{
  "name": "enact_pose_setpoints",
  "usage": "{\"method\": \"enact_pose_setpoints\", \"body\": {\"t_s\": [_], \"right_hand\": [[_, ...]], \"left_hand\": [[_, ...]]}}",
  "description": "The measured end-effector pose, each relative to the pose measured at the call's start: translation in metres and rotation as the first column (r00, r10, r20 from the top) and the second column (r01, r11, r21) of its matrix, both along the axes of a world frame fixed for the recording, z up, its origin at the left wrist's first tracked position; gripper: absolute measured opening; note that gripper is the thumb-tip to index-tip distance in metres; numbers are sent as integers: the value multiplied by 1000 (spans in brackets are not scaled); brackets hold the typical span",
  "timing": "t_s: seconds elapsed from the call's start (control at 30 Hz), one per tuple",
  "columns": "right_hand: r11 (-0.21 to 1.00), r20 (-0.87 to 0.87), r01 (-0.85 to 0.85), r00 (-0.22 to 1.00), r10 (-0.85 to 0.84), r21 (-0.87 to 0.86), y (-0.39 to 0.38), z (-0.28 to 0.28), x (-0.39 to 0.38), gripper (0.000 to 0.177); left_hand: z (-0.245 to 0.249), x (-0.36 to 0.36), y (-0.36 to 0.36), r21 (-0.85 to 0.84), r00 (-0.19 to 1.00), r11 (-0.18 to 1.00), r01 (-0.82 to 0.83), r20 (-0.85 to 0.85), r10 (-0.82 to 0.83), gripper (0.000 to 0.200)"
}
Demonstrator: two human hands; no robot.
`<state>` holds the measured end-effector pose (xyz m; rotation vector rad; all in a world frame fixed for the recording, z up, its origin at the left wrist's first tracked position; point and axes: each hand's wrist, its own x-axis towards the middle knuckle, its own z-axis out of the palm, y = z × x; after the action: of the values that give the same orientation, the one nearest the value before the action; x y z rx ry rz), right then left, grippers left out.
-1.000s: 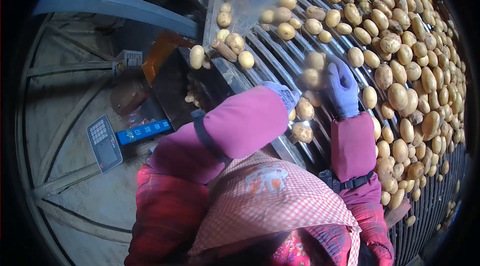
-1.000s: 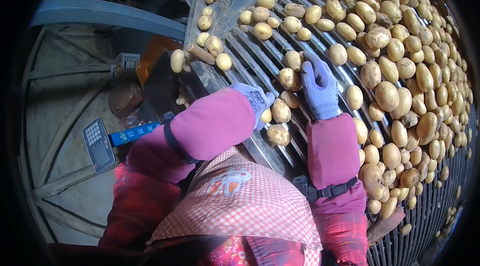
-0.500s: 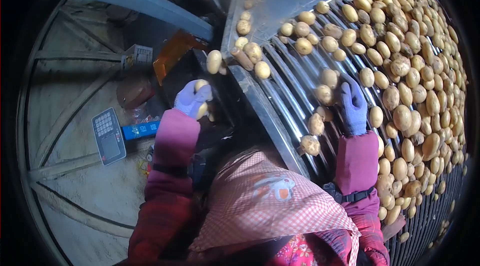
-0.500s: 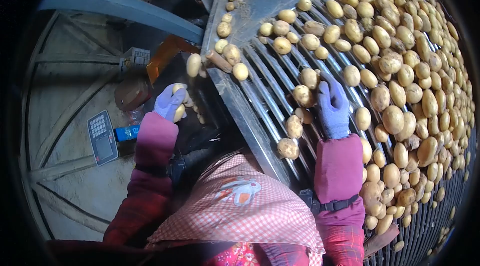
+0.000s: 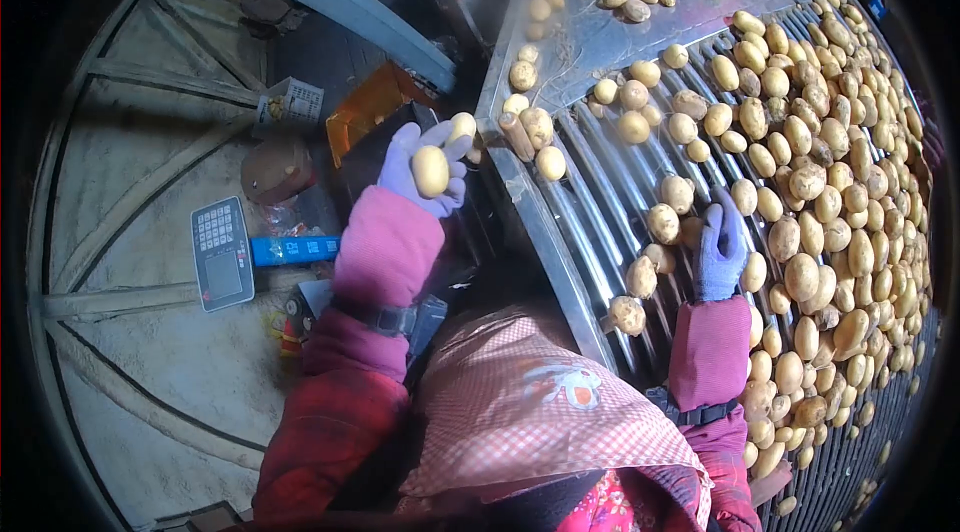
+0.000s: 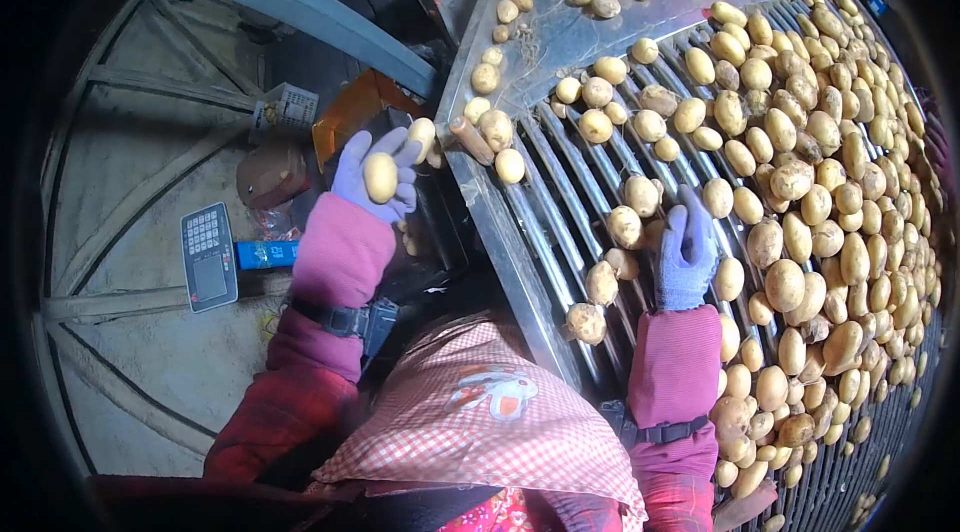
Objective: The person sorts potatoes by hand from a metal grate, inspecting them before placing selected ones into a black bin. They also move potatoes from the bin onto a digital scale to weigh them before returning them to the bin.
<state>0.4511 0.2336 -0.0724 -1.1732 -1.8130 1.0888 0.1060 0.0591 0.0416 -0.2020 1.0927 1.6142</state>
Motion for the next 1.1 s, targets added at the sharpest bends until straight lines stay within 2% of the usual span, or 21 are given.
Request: {"method": "enact_pose_setpoints", "body": {"t_s": [0.03,0.07,0.13,0.17,0.2,0.27,0.3,0.33,0.47,0.53,0.6,0.63,0.77,0.8,0.87,0.9,0.93,0.97,1.0,1.07,1.1], "right_hand": [[988,-11,113,994,-113,109,2,-3,1,29],[951,-31,222,975,-220,216,4,-3,1,28],[892,174,101,965,-195,440,7,5,4,29],[884,250,60,948,-196,463,8,2,4,30],[876,321,17,927,-195,482,9,-1,3,30],[880,340,-2,923,-181,474,9,0,3,30],[868,359,-12,913,-194,497,11,-4,4,30],[870,324,5,927,-189,494,13,-9,5,30],[914,185,249,930,-318,320,13,-14,8,30],[900,233,224,917,-325,374,17,-20,10,32],[887,302,239,878,-371,395,17,-20,9,32],[868,325,229,861,-391,440,18,-25,10,32],[811,361,159,836,-414,562,22,-30,11,28],[809,370,152,831,-415,568,25,-30,8,28],[712,429,71,755,-496,699,26,-30,9,27],[734,515,47,682,-519,678,26,-29,8,27],[724,503,41,693,-517,688,27,-30,9,28],[731,518,32,685,-513,682,29,-35,13,28],[733,528,24,678,-512,680,32,-39,15,29],[738,552,6,660,-510,675,32,-38,16,29],[739,556,5,655,-511,673,33,-36,17,29]], "left_hand": [[-2,5,1,36,996,998,-44,85,40,46],[-2,6,2,41,996,998,-40,87,37,46],[-11,6,-3,123,988,992,-40,155,21,43],[-13,0,-8,265,978,964,-12,202,-43,44],[-14,-5,-17,267,977,963,-23,209,-35,44],[-11,-13,-33,232,981,957,-175,122,150,55],[-6,-16,-38,163,981,968,-193,24,192,59],[-7,-21,-46,171,979,964,-205,31,203,59],[-54,-48,-73,106,945,942,-320,-31,324,55],[-92,-65,-84,-97,898,894,-437,14,440,41],[-80,-49,-75,-275,846,804,-527,-83,527,37],[-86,-58,-90,-209,941,932,-295,106,322,41],[-88,-66,-77,-313,962,927,-205,109,249,47],[-86,-72,-69,-296,972,936,-190,74,221,47],[-92,-86,-43,-285,979,937,-203,-41,200,49],[-102,-103,-25,-246,976,945,-216,-34,214,49],[-77,-108,1,-265,970,933,-243,-79,231,51],[-77,-127,20,-162,991,979,-126,-70,116,54],[-76,-152,42,-33,994,994,-102,-43,100,65],[-32,-163,72,26,921,965,-262,-291,258,73],[-23,-169,74,73,909,969,-235,-338,246,74]]}}
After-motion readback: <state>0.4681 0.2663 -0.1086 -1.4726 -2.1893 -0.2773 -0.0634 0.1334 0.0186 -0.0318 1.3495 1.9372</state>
